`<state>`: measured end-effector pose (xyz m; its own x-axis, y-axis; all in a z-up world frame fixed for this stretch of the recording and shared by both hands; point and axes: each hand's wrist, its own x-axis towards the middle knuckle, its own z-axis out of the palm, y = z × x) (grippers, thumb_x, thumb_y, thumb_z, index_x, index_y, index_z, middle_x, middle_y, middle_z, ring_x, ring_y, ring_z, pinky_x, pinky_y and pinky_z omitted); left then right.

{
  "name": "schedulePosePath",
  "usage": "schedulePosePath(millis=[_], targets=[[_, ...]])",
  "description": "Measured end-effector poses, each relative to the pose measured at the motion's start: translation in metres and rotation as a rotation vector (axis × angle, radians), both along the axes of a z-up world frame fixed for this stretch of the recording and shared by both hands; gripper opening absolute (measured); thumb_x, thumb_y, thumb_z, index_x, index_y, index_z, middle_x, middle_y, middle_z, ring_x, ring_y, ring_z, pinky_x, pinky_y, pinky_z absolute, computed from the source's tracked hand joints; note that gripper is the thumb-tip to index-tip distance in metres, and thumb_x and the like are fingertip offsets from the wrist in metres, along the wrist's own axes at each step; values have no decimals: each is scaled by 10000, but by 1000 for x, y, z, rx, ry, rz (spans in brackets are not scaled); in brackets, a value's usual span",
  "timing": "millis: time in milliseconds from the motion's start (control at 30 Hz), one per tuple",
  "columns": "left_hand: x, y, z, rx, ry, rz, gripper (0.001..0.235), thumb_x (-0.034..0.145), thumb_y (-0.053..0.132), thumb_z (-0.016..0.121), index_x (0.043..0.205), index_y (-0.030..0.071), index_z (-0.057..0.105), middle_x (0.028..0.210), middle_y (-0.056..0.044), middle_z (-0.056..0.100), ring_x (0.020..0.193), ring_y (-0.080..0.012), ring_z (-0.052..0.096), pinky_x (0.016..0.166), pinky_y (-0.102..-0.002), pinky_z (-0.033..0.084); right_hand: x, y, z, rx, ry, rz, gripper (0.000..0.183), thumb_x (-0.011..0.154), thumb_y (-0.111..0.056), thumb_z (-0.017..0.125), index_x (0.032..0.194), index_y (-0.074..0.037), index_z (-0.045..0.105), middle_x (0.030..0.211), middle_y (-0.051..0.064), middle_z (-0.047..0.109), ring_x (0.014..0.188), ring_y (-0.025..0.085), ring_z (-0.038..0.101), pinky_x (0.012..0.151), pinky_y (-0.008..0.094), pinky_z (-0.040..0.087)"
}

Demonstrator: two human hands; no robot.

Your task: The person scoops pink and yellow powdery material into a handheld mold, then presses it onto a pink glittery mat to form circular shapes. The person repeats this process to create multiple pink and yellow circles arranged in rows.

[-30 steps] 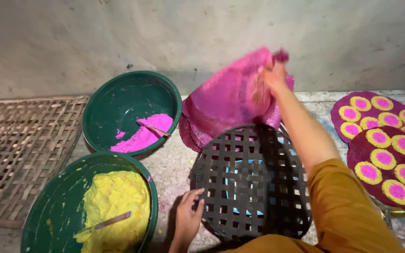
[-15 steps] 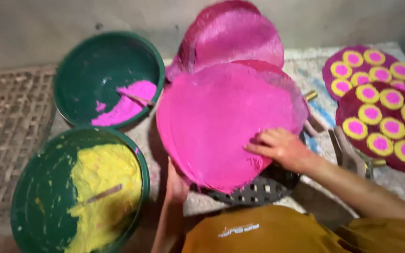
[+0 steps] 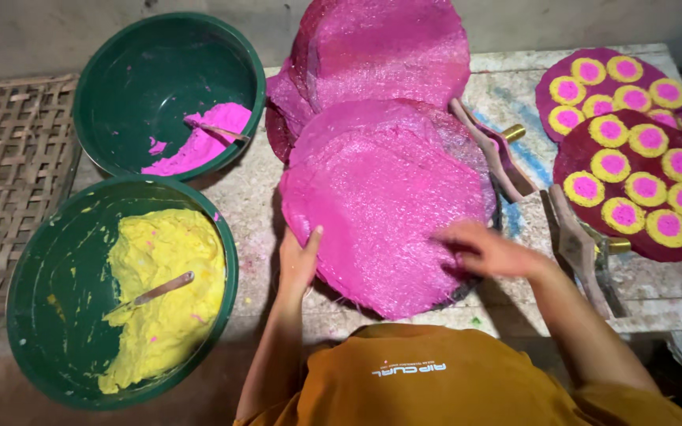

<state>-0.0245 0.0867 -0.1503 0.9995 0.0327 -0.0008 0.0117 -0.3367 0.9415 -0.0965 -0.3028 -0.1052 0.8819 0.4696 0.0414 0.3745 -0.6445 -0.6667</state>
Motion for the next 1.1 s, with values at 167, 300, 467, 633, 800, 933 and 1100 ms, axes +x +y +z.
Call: schedulePosePath(millis=[167,300,467,633,800,933,1100], targets=[[15,6,-20,44,-175,138,783,848,167,799,1480,-3,367,1352,-272,587,1253,-387,590,1063,-433,450,91,-3,-20,-252,-238,-690,654,855,-273,783,1393,12,547,1317,289,552,1189,480,520,984,504,437],[9,18,-29,80,-131,157,743,820,139,781,1466,18,435,1318,-238,637,1218,-355,629,1050,-415,477,115,3,-41,-193,-3,-807,297,932,-297,731,1118,-71,677,1150,207,692,1132,400,646,981,485,489],[3,16,-35,-43,-43,121,698,822,149,788,1413,15,442,1268,-205,672,1152,-315,673,993,-394,511,159,2,-62,-21,-256,-757,324,946,-297,766,1015,-4,646,1118,234,681,1135,387,634,982,468,511],[8,8,-22,89,-96,128,617,810,95,771,1368,30,516,1192,-195,709,1085,-320,685,944,-404,530,189,9,-77,-7,-357,-684,661,797,-331,851,1260,45,568,1201,339,609,1093,472,584,911,524,490],[-8,22,28,70,-167,128,471,837,67,730,1296,42,628,1168,-158,740,1064,-279,711,951,-382,531,137,31,-85,76,71,-551,470,862,-331,766,1186,-4,672,1065,219,737,1005,352,706,898,457,538],[-12,57,92,86,-118,51,388,905,47,687,1291,34,647,1139,-134,751,1037,-225,706,939,-351,533,120,30,-78,470,348,-594,358,886,-330,762,1113,-55,735,981,152,747,863,254,682,782,408,528],[-7,68,136,-41,-137,-149,434,918,-1,651,1350,5,614,1187,-127,745,1066,-185,676,970,-329,519,143,47,-87,869,582,-778,299,999,-360,687,1036,-65,723,910,66,714,785,190,640,711,333,488]])
